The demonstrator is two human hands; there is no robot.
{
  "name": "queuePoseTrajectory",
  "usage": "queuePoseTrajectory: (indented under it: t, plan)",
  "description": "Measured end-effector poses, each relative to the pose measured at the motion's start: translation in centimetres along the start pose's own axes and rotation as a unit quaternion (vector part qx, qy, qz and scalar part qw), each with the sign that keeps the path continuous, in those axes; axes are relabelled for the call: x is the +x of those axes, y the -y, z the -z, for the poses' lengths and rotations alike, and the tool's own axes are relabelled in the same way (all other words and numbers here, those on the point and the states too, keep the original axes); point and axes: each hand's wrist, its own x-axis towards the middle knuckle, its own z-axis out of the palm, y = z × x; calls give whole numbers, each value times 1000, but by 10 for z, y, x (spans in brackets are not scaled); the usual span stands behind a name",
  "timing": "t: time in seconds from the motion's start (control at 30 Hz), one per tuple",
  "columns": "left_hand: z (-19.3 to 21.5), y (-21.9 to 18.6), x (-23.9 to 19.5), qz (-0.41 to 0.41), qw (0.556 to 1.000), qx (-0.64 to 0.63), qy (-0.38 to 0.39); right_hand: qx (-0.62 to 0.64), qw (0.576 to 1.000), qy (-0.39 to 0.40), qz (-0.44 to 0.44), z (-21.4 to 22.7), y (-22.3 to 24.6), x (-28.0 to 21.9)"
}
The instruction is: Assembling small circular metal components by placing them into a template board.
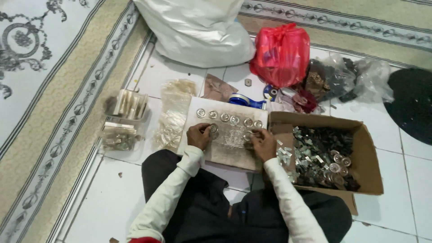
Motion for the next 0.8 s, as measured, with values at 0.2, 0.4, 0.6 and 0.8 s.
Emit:
queuePoseTrajectory:
  t: [0.2, 0.4, 0.6, 0.8]
  plan:
    - [36, 43, 35, 9, 999, 35, -40, 69, 995, 37, -63, -125, 27, 5]
    - [36, 58, 44, -34, 995, 84, -39, -45, 999, 13, -13, -163, 31, 15]
    - [41, 46, 32, -69, 991, 89, -74, -98, 992, -30, 72, -158, 50, 6]
    - [37, 51, 14, -125, 981, 126, -77, -99, 988, -28, 112, -150, 58, -3]
